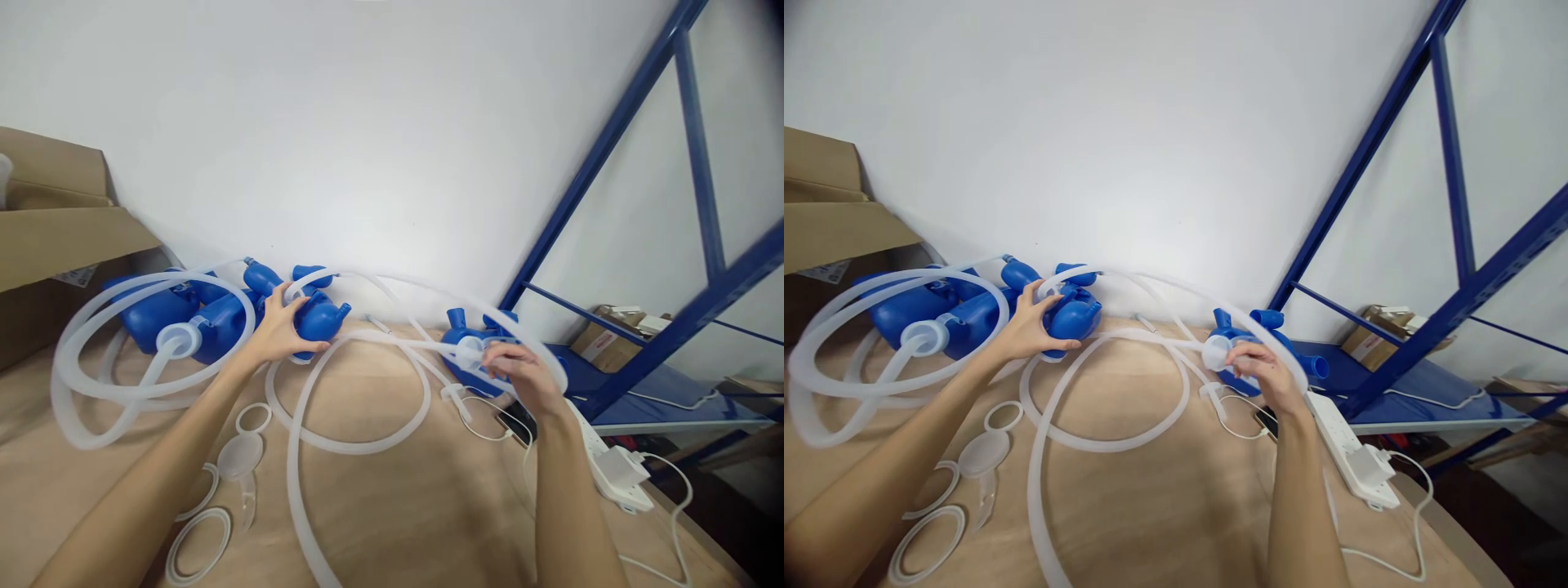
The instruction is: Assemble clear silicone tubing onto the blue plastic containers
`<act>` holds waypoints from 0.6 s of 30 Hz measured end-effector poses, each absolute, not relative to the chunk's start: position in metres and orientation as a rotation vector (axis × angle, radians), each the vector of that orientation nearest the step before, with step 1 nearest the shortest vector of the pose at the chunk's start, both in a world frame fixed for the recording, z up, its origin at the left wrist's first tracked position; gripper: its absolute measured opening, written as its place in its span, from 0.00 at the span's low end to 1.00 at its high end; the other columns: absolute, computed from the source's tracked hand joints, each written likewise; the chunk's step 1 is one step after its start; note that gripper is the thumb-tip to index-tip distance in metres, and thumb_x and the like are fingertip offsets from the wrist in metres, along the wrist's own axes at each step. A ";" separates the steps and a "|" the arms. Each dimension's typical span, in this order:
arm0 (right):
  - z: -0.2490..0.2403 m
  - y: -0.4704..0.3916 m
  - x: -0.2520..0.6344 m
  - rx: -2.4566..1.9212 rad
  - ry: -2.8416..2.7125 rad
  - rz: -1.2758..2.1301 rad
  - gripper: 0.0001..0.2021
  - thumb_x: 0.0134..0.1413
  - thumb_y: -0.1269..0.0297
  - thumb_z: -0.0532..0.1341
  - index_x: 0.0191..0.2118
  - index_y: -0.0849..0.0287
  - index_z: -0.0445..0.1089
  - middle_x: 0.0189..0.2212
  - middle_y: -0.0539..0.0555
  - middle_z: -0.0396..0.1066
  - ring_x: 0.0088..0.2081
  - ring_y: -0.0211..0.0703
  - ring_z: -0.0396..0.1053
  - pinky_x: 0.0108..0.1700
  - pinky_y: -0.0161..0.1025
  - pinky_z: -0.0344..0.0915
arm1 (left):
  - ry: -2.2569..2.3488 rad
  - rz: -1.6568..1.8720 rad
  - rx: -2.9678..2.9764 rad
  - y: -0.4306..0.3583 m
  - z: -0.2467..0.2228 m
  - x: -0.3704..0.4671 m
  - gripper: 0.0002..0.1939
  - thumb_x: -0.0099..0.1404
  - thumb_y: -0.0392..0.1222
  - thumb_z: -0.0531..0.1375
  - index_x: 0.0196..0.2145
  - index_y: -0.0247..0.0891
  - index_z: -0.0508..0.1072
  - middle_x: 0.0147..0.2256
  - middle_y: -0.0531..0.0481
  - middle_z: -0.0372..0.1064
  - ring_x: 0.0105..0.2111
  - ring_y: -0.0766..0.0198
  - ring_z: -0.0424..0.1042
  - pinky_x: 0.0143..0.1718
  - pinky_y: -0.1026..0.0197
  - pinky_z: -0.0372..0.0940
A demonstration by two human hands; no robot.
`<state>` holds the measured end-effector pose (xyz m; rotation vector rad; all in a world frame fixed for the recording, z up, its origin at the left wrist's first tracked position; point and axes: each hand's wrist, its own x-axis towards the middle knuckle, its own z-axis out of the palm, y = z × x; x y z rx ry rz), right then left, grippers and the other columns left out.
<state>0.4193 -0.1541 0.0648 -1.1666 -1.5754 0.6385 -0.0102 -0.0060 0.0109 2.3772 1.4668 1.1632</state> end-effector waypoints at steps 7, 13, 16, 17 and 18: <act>0.069 -0.128 0.459 -0.713 -0.684 0.429 0.05 0.46 0.64 0.61 0.23 0.53 0.69 0.22 0.46 0.58 0.23 0.37 0.60 0.34 0.39 0.73 | 1.475 0.999 2.369 -0.003 0.012 -0.027 0.62 0.40 0.75 0.71 0.66 0.37 0.66 0.71 0.33 0.37 0.70 0.25 0.45 0.70 0.31 0.49; 0.063 -0.118 0.450 -1.131 -0.697 0.552 0.08 0.49 0.59 0.67 0.34 0.57 0.77 0.21 0.45 0.63 0.28 0.40 0.71 0.36 0.38 0.73 | 1.382 0.680 2.400 0.002 0.002 -0.033 0.63 0.40 0.77 0.70 0.64 0.34 0.68 0.73 0.31 0.37 0.73 0.25 0.41 0.72 0.35 0.48; 0.067 -0.126 0.442 -1.547 -1.096 0.547 0.20 0.50 0.52 0.69 0.45 0.59 0.81 0.26 0.51 0.73 0.31 0.45 0.76 0.35 0.40 0.72 | 1.378 0.586 2.409 0.005 -0.002 -0.037 0.63 0.40 0.77 0.69 0.66 0.34 0.67 0.74 0.31 0.35 0.73 0.24 0.38 0.71 0.35 0.49; 0.069 -0.130 0.440 -1.658 -1.270 0.548 0.23 0.51 0.50 0.68 0.49 0.60 0.80 0.28 0.53 0.76 0.32 0.48 0.77 0.36 0.42 0.72 | 1.398 0.562 2.413 0.005 -0.002 -0.038 0.63 0.41 0.77 0.69 0.67 0.35 0.66 0.75 0.31 0.34 0.74 0.24 0.37 0.71 0.34 0.49; 0.072 -0.135 0.436 -1.753 -1.445 0.555 0.26 0.52 0.49 0.67 0.53 0.60 0.80 0.29 0.54 0.77 0.32 0.50 0.77 0.37 0.44 0.72 | 1.431 0.528 2.421 0.004 0.000 -0.038 0.64 0.41 0.77 0.69 0.67 0.35 0.65 0.76 0.31 0.32 0.74 0.24 0.34 0.71 0.33 0.48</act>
